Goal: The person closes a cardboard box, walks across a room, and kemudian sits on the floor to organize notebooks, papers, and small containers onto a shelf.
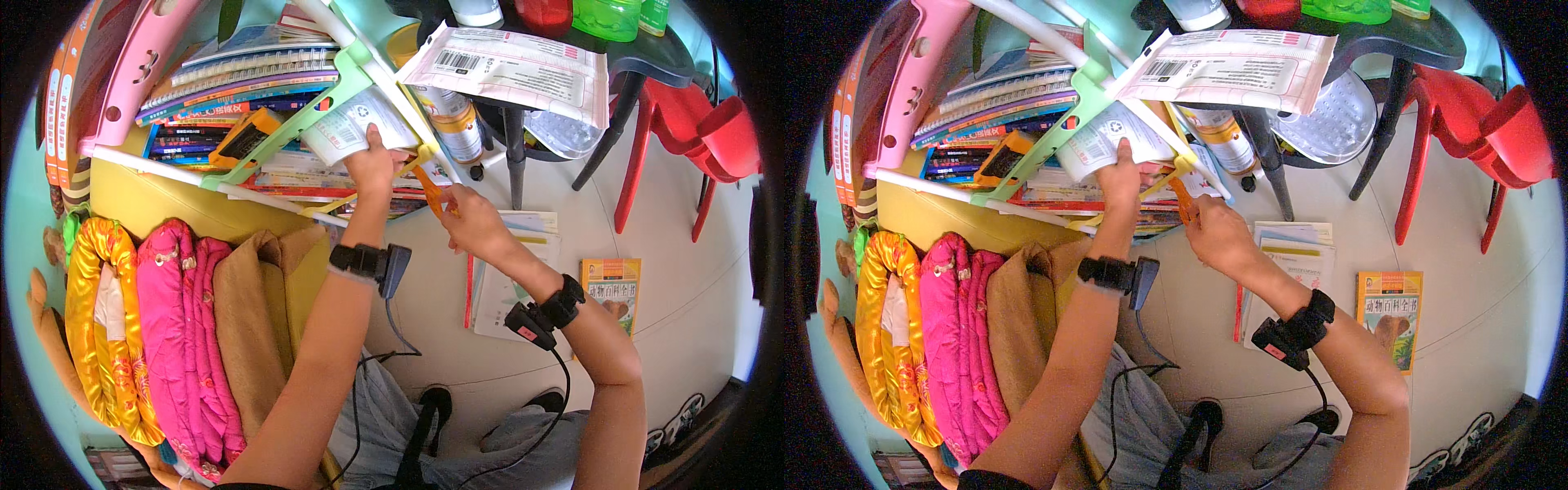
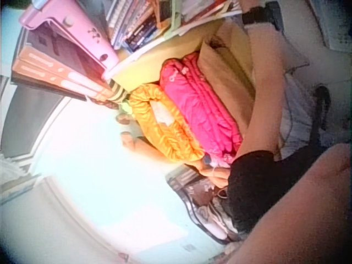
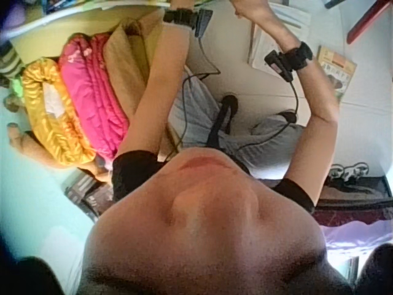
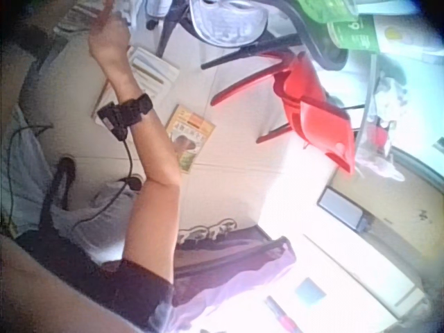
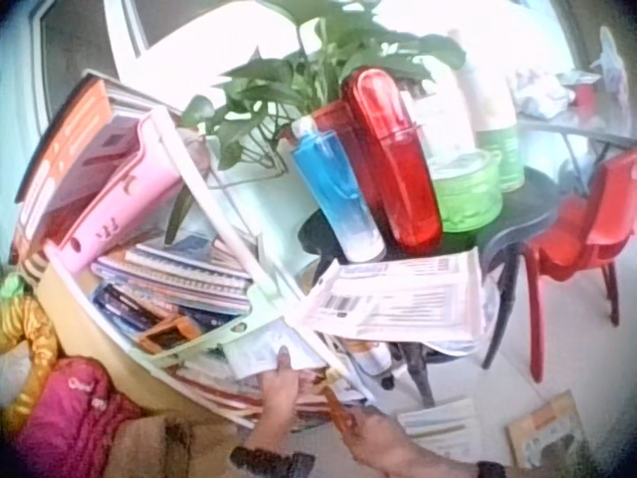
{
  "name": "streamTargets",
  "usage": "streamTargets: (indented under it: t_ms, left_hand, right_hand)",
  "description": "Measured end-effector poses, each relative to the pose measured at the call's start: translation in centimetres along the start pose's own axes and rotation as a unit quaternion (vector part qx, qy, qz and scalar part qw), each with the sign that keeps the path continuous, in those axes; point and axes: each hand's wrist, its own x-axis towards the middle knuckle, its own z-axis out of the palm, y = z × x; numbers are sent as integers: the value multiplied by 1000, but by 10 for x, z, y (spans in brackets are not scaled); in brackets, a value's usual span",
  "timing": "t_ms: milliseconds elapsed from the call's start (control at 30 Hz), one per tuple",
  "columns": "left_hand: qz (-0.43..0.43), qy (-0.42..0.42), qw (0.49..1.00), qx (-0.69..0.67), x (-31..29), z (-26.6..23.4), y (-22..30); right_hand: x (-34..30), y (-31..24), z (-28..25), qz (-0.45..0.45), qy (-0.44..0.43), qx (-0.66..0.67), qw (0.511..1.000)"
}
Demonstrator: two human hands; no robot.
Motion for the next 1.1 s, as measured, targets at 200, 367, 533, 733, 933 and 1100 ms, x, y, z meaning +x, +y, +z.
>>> streamTargets:
  t_ms: [200, 367, 533, 733, 933, 1100]
  left_hand:
    - [-8, -35, 993, 111, 35, 11, 1]
    - [-41, -17, 990, 132, 27, -3, 5]
    - [-108, -35, 993, 33, 22, 8, 20]
    - [56, 117, 988, -80, 7, -24, 34]
    - [193, 117, 956, 188, 34, -43, 15]
    - [59, 67, 988, -129, 15, -29, 39]
  right_hand:
    - [-4, -7, -2, -18, -8, -4, 1000]
    - [-5, 0, -3, -15, 2, -18, 1000]
    - [-12, -9, -11, -31, -9, -8, 999]
    - [-16, -29, -25, -88, -9, -4, 996]
    - [-22, -38, -27, -125, 6, 15, 992]
    - [-27, -41, -28, -147, 55, 65, 985]
